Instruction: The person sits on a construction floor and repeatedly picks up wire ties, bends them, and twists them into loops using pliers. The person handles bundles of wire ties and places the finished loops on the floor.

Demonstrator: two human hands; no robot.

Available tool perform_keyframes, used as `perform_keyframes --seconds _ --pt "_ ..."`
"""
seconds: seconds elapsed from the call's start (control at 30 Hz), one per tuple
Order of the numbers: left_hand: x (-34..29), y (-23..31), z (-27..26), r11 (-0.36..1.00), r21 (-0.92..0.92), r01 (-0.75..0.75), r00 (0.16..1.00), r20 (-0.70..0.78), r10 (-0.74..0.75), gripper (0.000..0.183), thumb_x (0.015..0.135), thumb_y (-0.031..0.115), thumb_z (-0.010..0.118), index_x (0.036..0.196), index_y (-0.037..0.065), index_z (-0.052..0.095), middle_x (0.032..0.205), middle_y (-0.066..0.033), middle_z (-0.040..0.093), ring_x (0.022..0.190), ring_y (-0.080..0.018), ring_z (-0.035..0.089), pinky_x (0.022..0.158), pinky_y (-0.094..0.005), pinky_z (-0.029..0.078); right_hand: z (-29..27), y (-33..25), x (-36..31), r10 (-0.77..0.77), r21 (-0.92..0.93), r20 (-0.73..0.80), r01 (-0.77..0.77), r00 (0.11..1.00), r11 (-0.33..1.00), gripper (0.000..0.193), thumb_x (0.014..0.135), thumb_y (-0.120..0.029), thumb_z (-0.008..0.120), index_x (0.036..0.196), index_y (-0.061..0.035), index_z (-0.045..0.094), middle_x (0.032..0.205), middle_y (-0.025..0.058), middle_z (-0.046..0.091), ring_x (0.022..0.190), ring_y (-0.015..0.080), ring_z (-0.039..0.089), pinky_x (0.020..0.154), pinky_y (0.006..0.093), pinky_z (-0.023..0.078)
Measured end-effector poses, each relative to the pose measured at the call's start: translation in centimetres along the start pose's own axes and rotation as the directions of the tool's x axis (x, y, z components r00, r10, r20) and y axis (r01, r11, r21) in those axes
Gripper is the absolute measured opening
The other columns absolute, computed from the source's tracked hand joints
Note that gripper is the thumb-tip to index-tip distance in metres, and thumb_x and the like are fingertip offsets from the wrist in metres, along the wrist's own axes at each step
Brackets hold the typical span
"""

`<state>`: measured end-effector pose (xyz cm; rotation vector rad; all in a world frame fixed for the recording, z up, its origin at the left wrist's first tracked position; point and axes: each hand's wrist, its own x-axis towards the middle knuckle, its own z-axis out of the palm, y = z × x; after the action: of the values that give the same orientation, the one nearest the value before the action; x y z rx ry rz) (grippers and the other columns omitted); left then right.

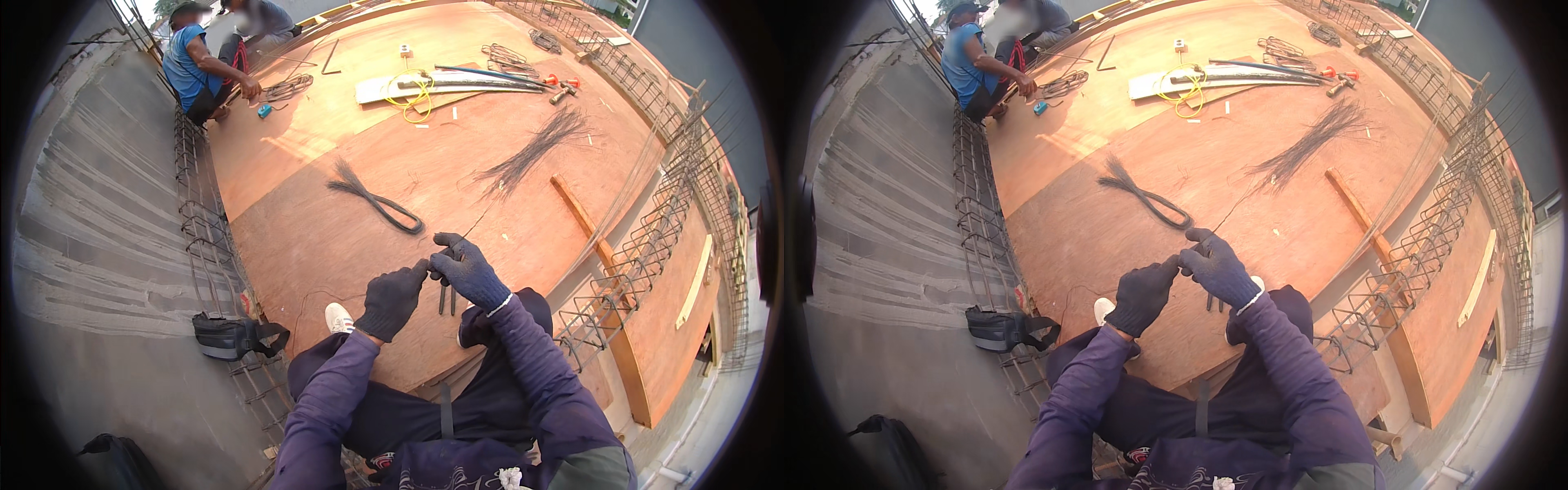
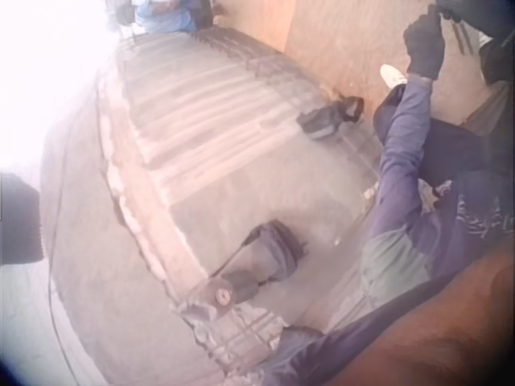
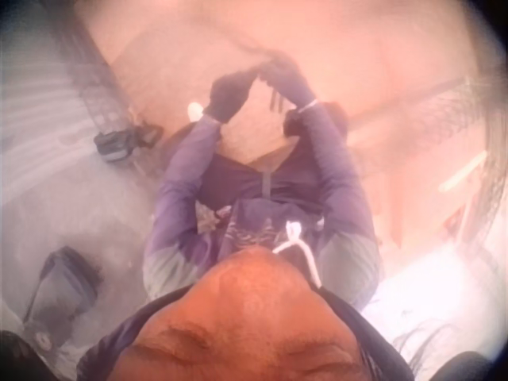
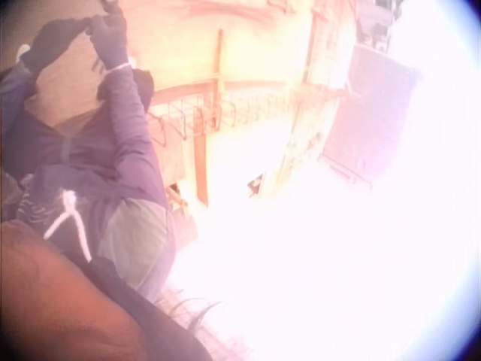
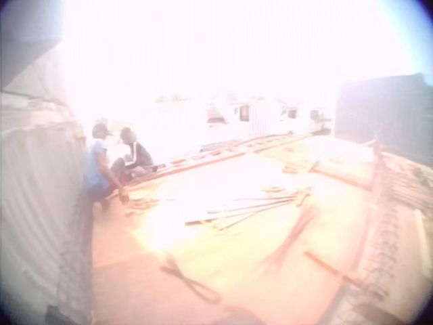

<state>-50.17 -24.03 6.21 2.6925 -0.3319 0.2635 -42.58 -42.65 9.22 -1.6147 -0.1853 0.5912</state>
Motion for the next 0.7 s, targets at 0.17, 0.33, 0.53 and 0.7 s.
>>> perform_keyframes --seconds 0.17,0.33,0.53,0.7 --pt "0.1 -0.4 0.3 0.997 -0.079 -0.009 0.99 -0.138 -0.002 0.035 0.099 0.017 0.066 0.134 0.015 0.067 0.078 -0.0093 0.068 0.063 -0.0279 0.068 0.056 -0.0419 0.051 0.1 -1.2 0.1 0.022 0.18 -0.072 -0.009 0.997 0.984 0.055 0.108 -0.021 0.059 0.149 0.0117 0.045 0.094 0.0122 0.075 0.075 0.0127 0.071 0.066 0.0244 0.057" --pt "0.2 -0.5 0.6 0.959 -0.278 -0.064 0.978 -0.21 0.004 0.031 0.098 0.017 0.07 0.128 0.013 0.072 0.078 -0.0117 0.069 0.064 -0.0303 0.068 0.057 -0.0424 0.05 -0.9 -0.8 0.3 0.017 0.278 -0.001 -0.016 1.0 0.96 0.057 0.111 -0.029 0.055 0.151 0.0105 0.043 0.096 0.0151 0.076 0.076 0.0167 0.074 0.064 0.0279 0.058" --pt "0.3 -0.1 -0.6 0.985 -0.168 -0.024 0.986 -0.165 -0.004 0.027 0.1 0.019 0.07 0.125 0.011 0.073 0.087 -0.0138 0.074 0.071 -0.032 0.072 0.061 -0.0413 0.053 -1.2 -0.9 0.3 0.01 0.306 -0.08 0.015 0.997 0.952 0.054 0.111 -0.03 0.051 0.149 0.0084 0.045 0.099 0.0168 0.075 0.079 0.0183 0.074 0.065 0.0289 0.058" --pt "-0.2 -1.4 -1.9 0.934 -0.358 -0.013 0.993 -0.115 -0.03 0.027 0.102 0.021 0.069 0.126 0.008 0.072 0.099 -0.0165 0.078 0.083 -0.0308 0.077 0.071 -0.0384 0.059 -4.0 -0.2 1.0 -0.071 0.311 -0.245 0.147 0.967 0.939 0.055 0.112 -0.033 0.051 0.15 0.0069 0.046 0.101 0.0216 0.075 0.082 0.0238 0.075 0.068 0.0334 0.06"
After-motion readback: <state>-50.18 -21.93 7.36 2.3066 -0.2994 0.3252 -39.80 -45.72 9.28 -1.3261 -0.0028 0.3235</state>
